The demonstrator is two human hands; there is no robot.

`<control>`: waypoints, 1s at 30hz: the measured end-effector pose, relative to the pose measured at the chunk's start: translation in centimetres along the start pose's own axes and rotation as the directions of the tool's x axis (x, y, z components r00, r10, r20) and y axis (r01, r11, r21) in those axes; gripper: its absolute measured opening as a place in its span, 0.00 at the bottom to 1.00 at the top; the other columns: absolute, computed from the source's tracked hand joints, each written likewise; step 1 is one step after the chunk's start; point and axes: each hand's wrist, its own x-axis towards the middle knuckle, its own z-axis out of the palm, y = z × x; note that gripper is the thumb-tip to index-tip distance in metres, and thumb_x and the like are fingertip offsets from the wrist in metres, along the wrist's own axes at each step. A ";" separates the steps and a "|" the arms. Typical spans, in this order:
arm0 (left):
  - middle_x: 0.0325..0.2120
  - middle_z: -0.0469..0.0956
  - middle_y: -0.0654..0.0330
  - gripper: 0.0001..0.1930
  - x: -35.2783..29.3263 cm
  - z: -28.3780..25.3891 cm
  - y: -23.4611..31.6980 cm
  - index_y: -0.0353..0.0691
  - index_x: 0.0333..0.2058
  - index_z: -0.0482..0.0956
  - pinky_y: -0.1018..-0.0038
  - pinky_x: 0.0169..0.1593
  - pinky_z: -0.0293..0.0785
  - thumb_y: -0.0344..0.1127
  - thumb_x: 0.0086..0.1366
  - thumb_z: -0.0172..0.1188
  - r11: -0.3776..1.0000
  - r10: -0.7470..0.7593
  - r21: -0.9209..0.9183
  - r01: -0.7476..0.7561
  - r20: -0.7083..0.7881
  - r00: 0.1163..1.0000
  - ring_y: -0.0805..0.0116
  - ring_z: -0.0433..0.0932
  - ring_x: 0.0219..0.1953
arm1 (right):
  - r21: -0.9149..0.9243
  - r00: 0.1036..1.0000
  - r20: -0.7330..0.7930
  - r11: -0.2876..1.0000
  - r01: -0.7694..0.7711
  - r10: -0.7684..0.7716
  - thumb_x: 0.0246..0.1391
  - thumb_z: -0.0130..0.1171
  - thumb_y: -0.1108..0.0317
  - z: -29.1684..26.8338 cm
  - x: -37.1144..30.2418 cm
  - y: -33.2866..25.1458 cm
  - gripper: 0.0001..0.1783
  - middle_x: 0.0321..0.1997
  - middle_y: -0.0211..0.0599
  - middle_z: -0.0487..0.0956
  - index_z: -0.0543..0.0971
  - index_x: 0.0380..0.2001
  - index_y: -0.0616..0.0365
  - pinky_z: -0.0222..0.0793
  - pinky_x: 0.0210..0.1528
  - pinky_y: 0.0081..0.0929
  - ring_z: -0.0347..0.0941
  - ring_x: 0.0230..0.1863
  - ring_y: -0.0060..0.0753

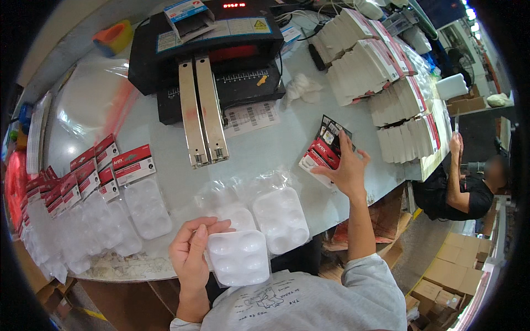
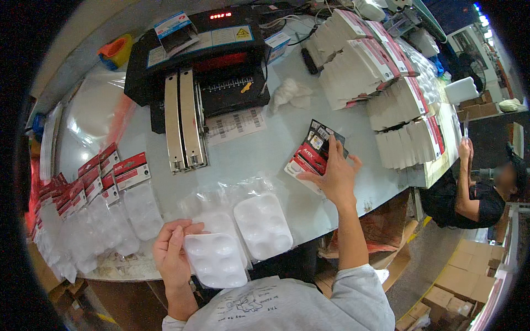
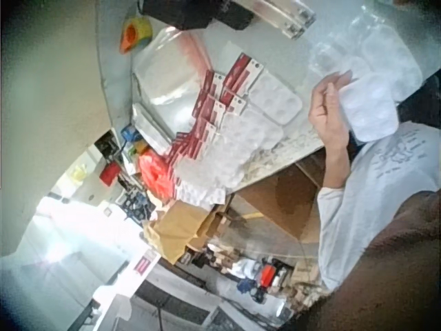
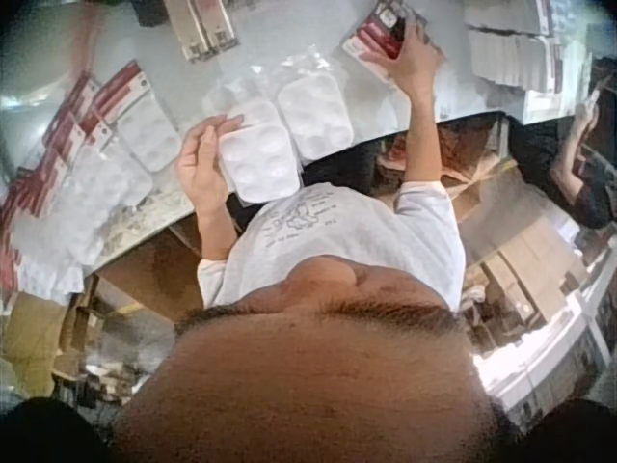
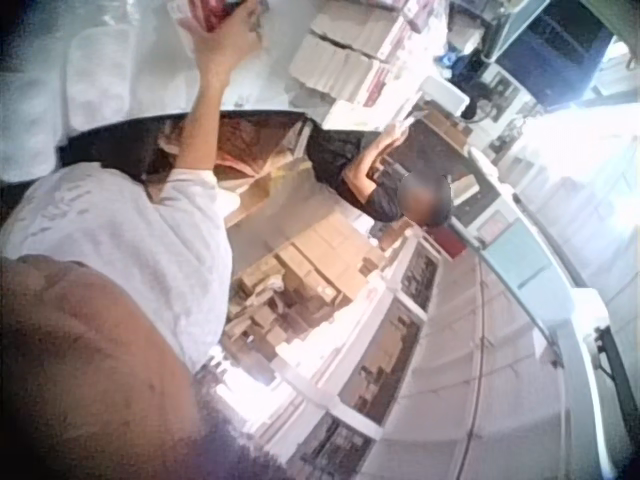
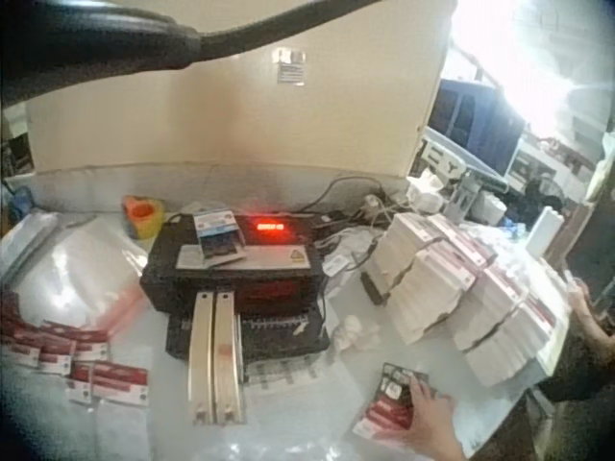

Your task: The person places white plastic mixing palettes into clear plastic bags and seals them with red Artix labels. They repeat this process for multiple units, stacking the finished packages on the table.

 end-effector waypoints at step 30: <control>0.32 0.80 0.45 0.13 -0.5 0.2 0.9 0.25 0.40 0.75 0.71 0.44 0.73 0.32 0.65 0.50 1.000 -0.016 0.004 0.016 0.047 0.999 0.60 0.80 0.36 | 0.030 0.981 -0.141 0.989 0.142 -0.136 0.33 0.67 0.40 0.2 -0.6 0.0 0.46 0.48 0.44 0.76 0.67 0.54 0.52 0.43 0.58 0.39 0.76 0.38 0.35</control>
